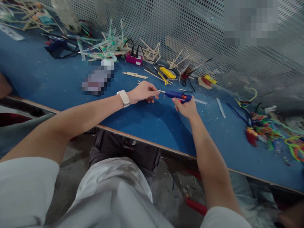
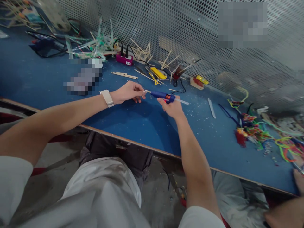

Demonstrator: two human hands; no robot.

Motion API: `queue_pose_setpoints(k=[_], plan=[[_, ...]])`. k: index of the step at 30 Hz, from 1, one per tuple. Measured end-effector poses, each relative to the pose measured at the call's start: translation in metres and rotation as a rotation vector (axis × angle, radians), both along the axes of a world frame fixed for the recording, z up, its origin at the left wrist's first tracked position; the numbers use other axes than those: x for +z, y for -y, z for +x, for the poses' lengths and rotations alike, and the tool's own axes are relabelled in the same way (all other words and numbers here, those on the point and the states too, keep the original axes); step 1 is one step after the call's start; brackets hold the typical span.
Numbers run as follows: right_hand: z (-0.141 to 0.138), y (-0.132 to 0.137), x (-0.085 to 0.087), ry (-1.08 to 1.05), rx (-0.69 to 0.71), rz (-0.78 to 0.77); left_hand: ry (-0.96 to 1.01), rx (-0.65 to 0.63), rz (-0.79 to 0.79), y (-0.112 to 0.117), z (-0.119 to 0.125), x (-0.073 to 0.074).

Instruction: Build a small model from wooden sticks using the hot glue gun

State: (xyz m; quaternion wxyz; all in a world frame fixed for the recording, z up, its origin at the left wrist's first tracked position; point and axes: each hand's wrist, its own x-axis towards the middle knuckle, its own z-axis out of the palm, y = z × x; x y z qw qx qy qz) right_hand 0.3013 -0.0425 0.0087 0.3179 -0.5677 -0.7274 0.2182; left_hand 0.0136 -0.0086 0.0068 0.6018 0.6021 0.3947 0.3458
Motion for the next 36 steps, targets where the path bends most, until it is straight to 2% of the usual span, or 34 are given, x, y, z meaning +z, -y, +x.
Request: queue_pose_setpoints(k=[8, 29, 36], plan=[[0.0023, -0.0001, 0.0005, 0.028, 0.027, 0.006, 0.003, 0.006, 0.004, 0.0001, 0.0005, 0.0000], [-0.0030, 0.0028, 0.0037, 0.019, -0.005, -0.009, -0.006, -0.006, 0.009, -0.0003, -0.0010, -0.0014], [-0.0047, 0.0048, 0.0070, 0.037, -0.006, 0.010, -0.008, -0.010, 0.006, 0.0019, -0.0005, 0.0023]])
